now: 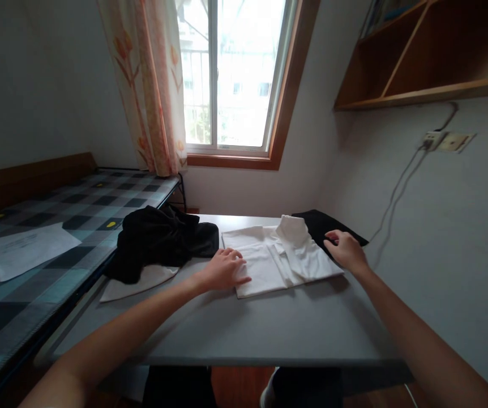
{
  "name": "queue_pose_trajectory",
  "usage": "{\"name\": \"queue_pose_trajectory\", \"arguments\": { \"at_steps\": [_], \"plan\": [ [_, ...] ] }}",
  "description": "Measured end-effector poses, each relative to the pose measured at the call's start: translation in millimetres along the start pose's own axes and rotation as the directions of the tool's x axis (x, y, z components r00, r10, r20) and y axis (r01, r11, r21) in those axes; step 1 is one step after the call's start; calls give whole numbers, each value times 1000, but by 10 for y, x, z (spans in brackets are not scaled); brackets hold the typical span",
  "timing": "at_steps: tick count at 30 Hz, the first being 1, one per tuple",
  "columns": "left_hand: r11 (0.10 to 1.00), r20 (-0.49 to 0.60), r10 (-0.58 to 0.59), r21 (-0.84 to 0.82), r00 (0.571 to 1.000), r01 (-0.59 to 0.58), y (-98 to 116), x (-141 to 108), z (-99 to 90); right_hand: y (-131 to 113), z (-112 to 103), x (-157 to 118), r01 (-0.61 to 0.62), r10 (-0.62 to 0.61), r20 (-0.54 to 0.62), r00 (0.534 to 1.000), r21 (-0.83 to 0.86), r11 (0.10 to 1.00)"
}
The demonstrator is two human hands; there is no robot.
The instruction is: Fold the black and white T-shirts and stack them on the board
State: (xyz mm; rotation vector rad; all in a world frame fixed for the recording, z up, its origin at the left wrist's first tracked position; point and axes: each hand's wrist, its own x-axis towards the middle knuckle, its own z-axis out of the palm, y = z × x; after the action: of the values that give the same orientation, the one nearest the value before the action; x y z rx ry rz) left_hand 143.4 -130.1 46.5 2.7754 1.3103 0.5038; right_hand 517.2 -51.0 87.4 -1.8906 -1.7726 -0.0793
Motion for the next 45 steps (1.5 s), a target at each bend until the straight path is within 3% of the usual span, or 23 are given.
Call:
{"name": "queue_pose_trajectory", "arguments": {
  "at_steps": [2,5,7,10,12,14,18,20,22,24,26,28,30,32,34,36,38,40,43,45],
  "plan": [
    [996,15,84,21,996,-85,165,38,79,-111,142,-118,140,-149,141,979,69,988],
    [984,60,159,68,986,-162,295,85,168,-382,323,-275,274,-297,315,902,114,955],
    [981,93,149,114,984,-159,269,107,172,-537,398,-347,307,-309,369,877,63,949],
    [987,111,69,136,991,-84,92,112,97,-691,449,-397,305,-267,384,884,-41,951],
    [999,82,-24,45,996,20,-78,94,25,-766,465,-406,314,-263,377,888,-79,946],
    [983,49,-100,-149,994,107,-258,68,-42,-839,480,-406,337,-278,372,885,-102,936],
    [823,-89,-254,-542,963,167,-611,32,-186,-938,453,-364,342,-262,349,900,-191,920],
    [716,-208,-423,-673,882,184,-786,8,-300,-890,360,-294,300,-226,294,929,-237,924],
    [621,-307,-597,-762,741,184,-952,-39,-436,-731,199,-190,218,-167,203,965,-261,940],
    [581,-365,-704,-790,609,198,-1090,-114,-561,-475,-1,-79,100,-78,91,993,-275,956],
    [598,-388,-733,-759,559,258,-1173,-199,-636,-187,-187,2,-30,38,19,999,-316,948],
    [669,-416,-702,-664,578,334,-1181,-264,-645,29,-303,25,-114,155,78,985,-383,917],
    [779,-487,-612,-506,623,369,-1112,-286,-598,85,-321,-12,-94,135,61,989,-446,890],
    [876,-567,-482,-319,668,361,-984,-255,-527,-49,-245,-86,62,-71,-4,997,-464,883],
    [936,-577,-346,-160,740,313,-826,-187,-465,-326,-98,-163,318,-342,22,940,-424,848],
    [976,-492,-213,-66,844,208,-669,-105,-428,-656,92,-224,524,-501,157,851,-312,793],
    [998,-346,-65,-38,936,55,-536,-33,-413,-947,304,-263,652,-595,284,752,-187,734],
    [995,-205,69,-52,976,-81,-441,9,-404,-1148,511,-274,691,-625,335,705,-122,713],
    [981,-97,154,-101,983,-164,-367,5,-364,-1293,748,-219,613,-541,400,740,-71,787],
    [980,-79,149,-123,986,-158,-344,-34,-302,-1341,826,-133,497,-440,423,792,-30,867]
  ]
}}
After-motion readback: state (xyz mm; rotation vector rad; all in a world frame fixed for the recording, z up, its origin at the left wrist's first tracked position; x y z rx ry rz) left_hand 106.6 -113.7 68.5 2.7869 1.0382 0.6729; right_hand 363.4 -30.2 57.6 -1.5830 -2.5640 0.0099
